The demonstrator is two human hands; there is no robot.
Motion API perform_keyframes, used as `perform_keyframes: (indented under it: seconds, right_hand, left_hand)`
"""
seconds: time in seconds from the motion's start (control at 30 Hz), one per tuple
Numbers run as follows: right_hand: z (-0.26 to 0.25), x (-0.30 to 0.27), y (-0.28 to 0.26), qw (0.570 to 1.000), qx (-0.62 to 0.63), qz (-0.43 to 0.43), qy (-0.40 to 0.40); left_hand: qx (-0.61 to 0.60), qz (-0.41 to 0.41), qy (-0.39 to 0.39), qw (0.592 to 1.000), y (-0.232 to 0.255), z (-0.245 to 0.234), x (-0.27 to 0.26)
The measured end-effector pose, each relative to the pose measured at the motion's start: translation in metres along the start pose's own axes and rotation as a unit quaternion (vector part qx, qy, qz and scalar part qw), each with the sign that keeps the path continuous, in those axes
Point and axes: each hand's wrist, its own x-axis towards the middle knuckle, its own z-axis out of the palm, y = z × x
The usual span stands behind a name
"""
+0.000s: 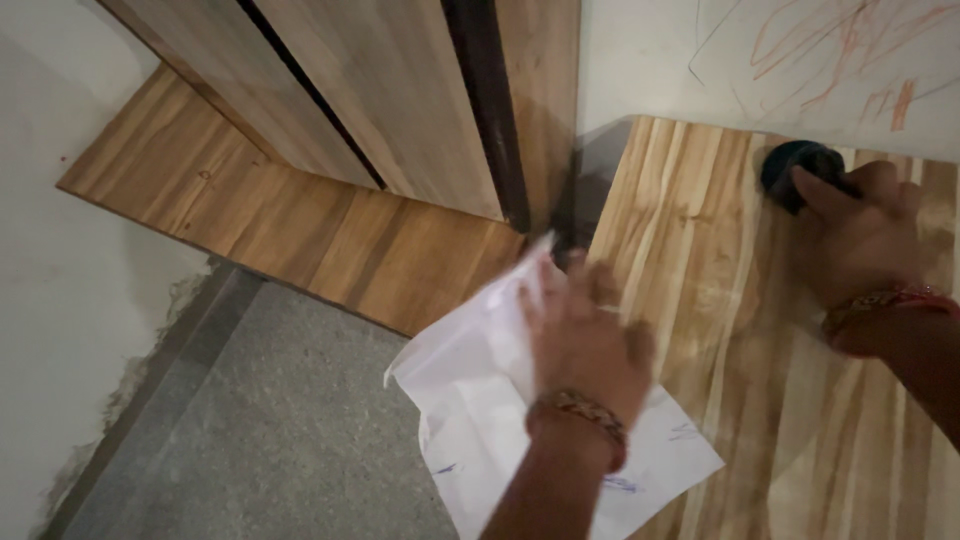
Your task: The person wipes a wooden table surface with a dark cloth. They move a piece of paper aside at the start, then continue wiping the table in broad strokes across the entire surface.
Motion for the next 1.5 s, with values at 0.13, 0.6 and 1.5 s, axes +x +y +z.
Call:
perform_keyframes:
  seconds: [0.13,0.6,1.5]
  right_hand:
    - [0.000,-0.004,0.002,0.999,0.041,0.014,-0.028]
    - [0.007,-0.010,-0.002,0.997,0.029,0.022,-0.068]
    - [-0.040,-0.022,-0.018,0.995,-0.003,0.007,-0.098]
  left_hand:
    - [0.017,-0.119,0.118,0.986,-0.008,0.014,-0.003]
    - [0.087,-0.153,0.298,0.938,-0.028,0.005,-0.008]
    - [-0.093,-0.017,0.178,0.979,-0.016,0.056,-0.003]
